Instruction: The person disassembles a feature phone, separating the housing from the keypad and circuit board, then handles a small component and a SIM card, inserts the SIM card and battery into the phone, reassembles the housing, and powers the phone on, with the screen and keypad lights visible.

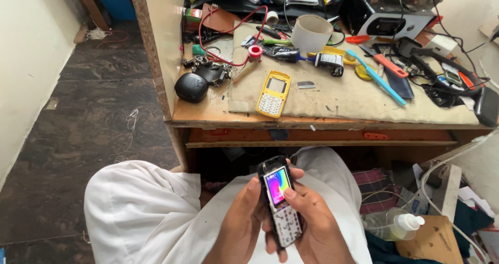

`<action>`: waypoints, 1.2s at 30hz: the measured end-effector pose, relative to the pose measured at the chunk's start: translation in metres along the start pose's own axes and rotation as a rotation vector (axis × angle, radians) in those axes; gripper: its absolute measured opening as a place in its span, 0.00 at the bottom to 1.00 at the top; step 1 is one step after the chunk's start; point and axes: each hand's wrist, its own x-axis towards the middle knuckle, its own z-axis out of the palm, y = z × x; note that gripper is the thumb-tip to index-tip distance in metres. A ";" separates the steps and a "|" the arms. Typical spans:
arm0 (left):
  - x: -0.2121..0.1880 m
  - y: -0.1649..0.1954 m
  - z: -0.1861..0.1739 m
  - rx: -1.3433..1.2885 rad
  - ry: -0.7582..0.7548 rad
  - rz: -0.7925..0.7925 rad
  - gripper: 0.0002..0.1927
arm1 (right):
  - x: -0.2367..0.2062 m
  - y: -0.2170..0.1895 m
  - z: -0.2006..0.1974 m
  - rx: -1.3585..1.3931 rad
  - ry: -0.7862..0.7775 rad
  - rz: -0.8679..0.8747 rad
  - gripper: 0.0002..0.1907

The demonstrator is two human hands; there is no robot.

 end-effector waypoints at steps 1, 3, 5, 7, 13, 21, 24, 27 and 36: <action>-0.001 -0.002 -0.001 -0.035 0.032 -0.038 0.38 | 0.001 0.001 0.001 0.017 -0.020 0.000 0.21; -0.001 -0.004 -0.004 -0.103 0.094 -0.113 0.38 | 0.002 0.002 0.002 0.044 -0.061 0.007 0.23; 0.000 -0.002 -0.009 -0.106 0.078 -0.064 0.38 | 0.002 0.001 0.001 0.061 -0.102 0.024 0.24; -0.001 -0.001 -0.011 -0.095 0.095 -0.045 0.38 | 0.001 0.000 0.001 0.079 -0.142 0.014 0.26; -0.004 0.000 -0.013 -0.037 0.115 -0.018 0.38 | 0.000 0.001 0.001 0.070 -0.144 0.032 0.29; -0.005 -0.002 -0.012 0.093 0.085 0.028 0.38 | -0.001 0.001 0.001 0.063 -0.159 0.025 0.27; -0.004 -0.003 -0.012 0.098 0.127 0.009 0.38 | -0.002 -0.002 0.001 0.050 -0.169 0.048 0.31; -0.004 -0.003 -0.013 0.115 0.123 0.034 0.38 | -0.002 -0.004 0.002 0.059 -0.160 0.080 0.31; -0.005 -0.007 -0.016 0.134 0.101 0.055 0.37 | -0.004 -0.003 0.005 0.049 -0.140 0.100 0.29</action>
